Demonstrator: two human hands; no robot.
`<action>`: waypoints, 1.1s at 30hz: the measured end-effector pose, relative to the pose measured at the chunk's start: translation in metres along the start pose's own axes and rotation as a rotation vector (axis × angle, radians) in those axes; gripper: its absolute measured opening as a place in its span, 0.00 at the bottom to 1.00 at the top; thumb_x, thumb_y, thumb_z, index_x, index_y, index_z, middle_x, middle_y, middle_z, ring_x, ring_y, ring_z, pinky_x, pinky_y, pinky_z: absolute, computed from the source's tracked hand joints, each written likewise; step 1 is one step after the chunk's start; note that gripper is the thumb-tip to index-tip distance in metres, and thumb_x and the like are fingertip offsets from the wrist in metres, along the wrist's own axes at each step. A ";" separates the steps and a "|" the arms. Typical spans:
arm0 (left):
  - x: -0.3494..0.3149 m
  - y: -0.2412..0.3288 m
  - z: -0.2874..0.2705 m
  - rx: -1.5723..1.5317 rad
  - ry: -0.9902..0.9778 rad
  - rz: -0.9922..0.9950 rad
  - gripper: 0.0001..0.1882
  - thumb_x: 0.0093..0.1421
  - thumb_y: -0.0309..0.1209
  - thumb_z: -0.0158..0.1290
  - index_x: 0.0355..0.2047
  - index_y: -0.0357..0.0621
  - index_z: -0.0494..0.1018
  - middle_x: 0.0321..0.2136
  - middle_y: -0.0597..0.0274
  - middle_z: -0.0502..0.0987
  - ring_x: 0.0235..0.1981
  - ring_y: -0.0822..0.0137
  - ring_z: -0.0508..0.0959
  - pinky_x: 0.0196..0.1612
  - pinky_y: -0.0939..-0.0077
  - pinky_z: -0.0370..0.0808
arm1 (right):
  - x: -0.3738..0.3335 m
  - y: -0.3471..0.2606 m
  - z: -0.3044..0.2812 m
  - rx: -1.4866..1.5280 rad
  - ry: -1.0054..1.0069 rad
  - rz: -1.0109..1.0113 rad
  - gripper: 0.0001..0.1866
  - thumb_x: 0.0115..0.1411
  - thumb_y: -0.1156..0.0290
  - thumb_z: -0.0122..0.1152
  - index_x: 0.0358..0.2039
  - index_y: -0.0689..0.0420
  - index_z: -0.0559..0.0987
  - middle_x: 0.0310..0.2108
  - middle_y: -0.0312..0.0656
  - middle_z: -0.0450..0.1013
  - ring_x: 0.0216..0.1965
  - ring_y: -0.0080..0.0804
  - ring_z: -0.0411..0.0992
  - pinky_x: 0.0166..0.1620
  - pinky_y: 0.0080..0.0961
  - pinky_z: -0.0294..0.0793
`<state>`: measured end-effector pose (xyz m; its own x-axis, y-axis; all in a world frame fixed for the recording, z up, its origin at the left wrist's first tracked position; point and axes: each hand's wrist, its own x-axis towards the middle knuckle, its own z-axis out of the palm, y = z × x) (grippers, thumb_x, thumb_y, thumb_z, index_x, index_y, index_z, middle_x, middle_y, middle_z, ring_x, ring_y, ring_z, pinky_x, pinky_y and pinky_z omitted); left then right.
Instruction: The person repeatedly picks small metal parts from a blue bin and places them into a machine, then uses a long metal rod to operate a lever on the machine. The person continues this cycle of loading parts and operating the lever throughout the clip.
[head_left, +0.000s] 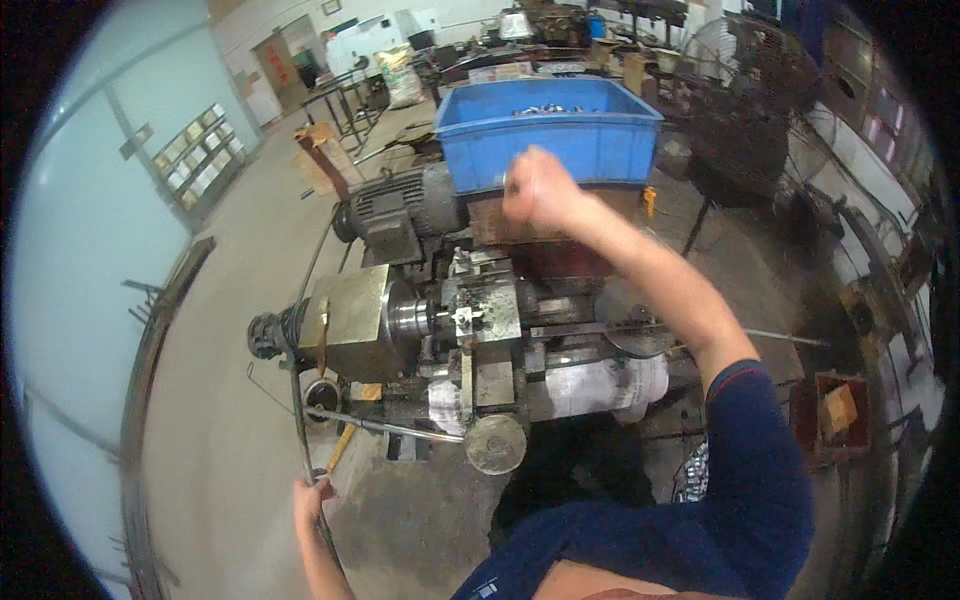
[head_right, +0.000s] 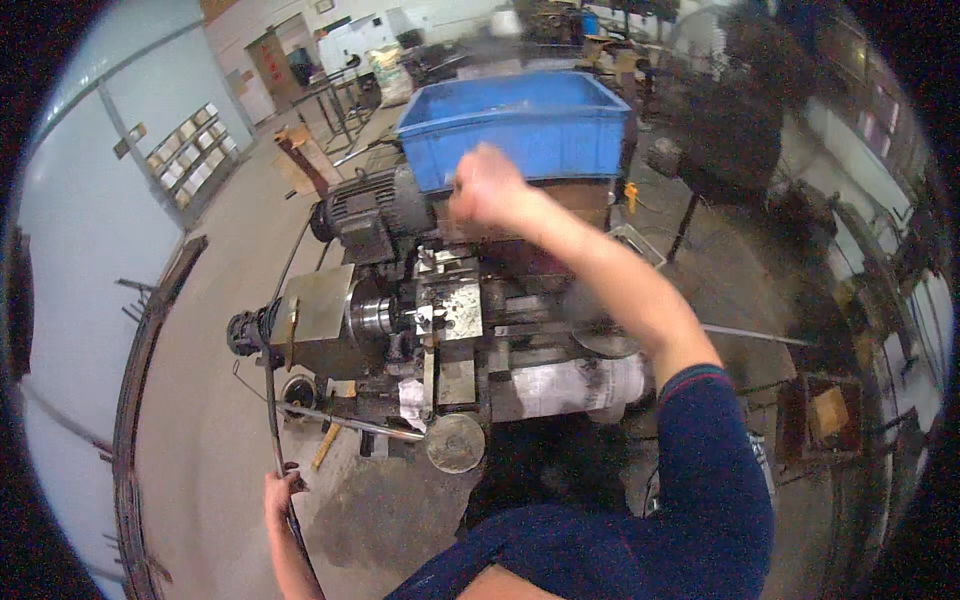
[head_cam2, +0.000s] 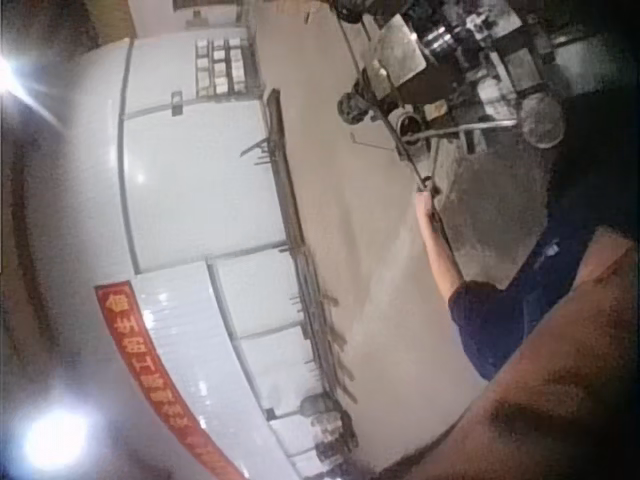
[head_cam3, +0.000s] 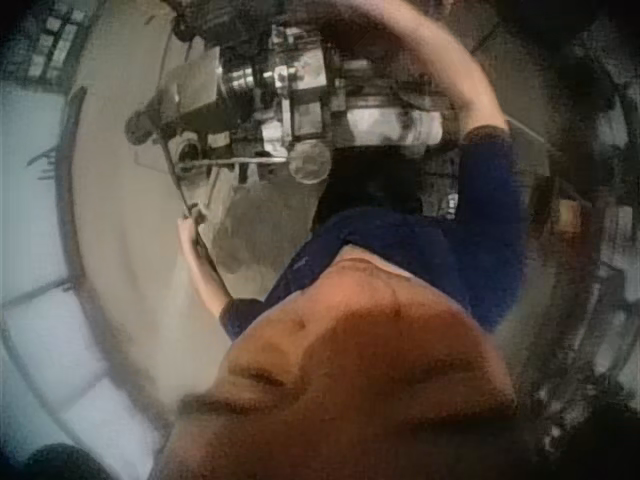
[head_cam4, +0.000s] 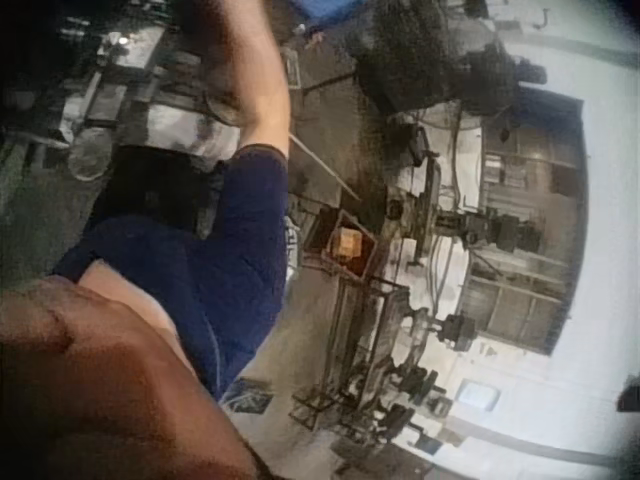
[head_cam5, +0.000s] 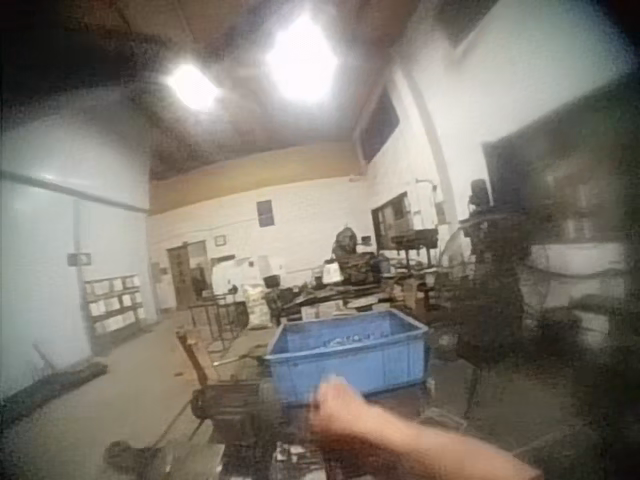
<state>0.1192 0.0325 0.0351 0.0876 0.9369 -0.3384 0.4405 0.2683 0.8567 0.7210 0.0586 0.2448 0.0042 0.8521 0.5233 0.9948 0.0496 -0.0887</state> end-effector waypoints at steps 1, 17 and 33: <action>0.011 0.012 0.007 -0.125 -0.073 -0.044 0.15 0.46 0.25 0.50 0.34 0.27 0.68 0.17 0.57 0.72 0.17 0.67 0.73 0.23 0.74 0.73 | 0.012 0.022 -0.013 -0.042 0.097 0.008 0.11 0.34 0.64 0.55 0.15 0.60 0.75 0.27 0.53 0.70 0.34 0.50 0.67 0.40 0.40 0.67; 0.008 0.010 0.020 -0.137 0.072 -0.088 0.23 0.55 0.37 0.48 0.45 0.30 0.61 0.34 0.46 0.63 0.34 0.56 0.67 0.37 0.62 0.65 | -0.313 0.125 -0.125 0.066 -0.015 0.766 0.20 0.37 0.64 0.57 0.32 0.62 0.77 0.36 0.50 0.72 0.36 0.37 0.72 0.39 0.29 0.70; 0.062 -0.048 -0.048 -1.919 -0.241 -0.624 0.39 0.53 0.17 0.39 0.59 0.47 0.30 0.49 0.64 0.44 0.52 0.62 0.49 0.57 0.61 0.49 | -0.622 0.097 -0.011 -0.414 -0.517 1.394 0.15 0.36 0.65 0.51 0.22 0.63 0.77 0.33 0.52 0.71 0.38 0.46 0.70 0.43 0.30 0.70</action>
<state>0.0602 0.0882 -0.0080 0.4929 0.6423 -0.5869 -0.8576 0.4726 -0.2030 0.8157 -0.4726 -0.0804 0.9755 0.1837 -0.1208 0.1894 -0.9812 0.0379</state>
